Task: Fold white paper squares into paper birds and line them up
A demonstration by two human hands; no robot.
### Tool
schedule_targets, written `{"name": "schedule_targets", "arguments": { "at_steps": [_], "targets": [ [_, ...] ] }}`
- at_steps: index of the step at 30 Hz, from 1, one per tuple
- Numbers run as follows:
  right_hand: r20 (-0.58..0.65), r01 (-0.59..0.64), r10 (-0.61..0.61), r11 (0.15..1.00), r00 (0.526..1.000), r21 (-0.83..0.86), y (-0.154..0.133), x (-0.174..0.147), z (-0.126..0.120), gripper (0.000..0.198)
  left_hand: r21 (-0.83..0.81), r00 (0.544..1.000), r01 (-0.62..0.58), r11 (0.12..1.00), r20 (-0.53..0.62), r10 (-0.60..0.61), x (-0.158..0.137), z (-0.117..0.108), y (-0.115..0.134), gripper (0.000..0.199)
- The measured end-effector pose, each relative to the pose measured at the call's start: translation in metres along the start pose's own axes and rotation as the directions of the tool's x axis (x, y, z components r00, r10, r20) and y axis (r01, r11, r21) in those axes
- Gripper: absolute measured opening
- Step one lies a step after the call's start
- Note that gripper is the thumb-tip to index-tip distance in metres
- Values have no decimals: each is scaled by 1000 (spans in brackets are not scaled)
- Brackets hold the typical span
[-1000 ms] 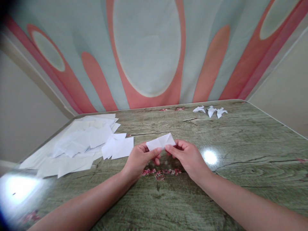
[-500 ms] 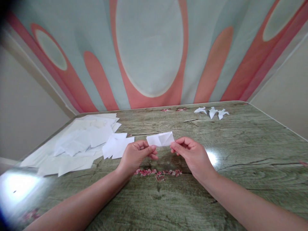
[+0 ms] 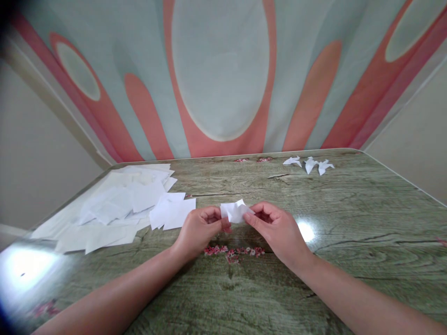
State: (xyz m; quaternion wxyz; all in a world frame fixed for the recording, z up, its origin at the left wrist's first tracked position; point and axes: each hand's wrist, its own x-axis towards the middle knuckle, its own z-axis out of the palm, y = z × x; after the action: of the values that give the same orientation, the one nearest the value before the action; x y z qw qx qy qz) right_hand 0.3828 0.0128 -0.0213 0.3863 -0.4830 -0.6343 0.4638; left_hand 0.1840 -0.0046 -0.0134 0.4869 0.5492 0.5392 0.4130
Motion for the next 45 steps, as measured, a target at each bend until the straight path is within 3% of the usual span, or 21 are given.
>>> {"name": "schedule_targets", "arguments": {
  "at_steps": [4,10,18,28,34,38,45],
  "targets": [
    [46,-13,13,1000,999,4,0,0,3,30,-109,998,-14,994,61,20,-1,4,2,8],
    [98,-57,46,992,994,110,-2,-2,7,26,-326,992,70,943,121,-31,-2,11,1,22],
    [88,-130,108,937,990,323,8,1,12,25,-343,976,178,922,183,-120,-3,12,4,34],
    [64,-161,148,929,987,332,10,1,15,28,-344,960,226,911,237,-149,-3,13,1,34],
    [88,-168,145,908,985,385,7,1,16,24,-380,976,189,905,178,-129,-3,19,1,30],
    [108,-181,153,919,982,349,8,1,16,26,-398,983,167,902,134,-123,-3,17,2,27],
    [61,-148,140,978,988,147,4,-1,15,28,-376,979,176,910,161,-122,-2,17,-1,26]
  ]
}}
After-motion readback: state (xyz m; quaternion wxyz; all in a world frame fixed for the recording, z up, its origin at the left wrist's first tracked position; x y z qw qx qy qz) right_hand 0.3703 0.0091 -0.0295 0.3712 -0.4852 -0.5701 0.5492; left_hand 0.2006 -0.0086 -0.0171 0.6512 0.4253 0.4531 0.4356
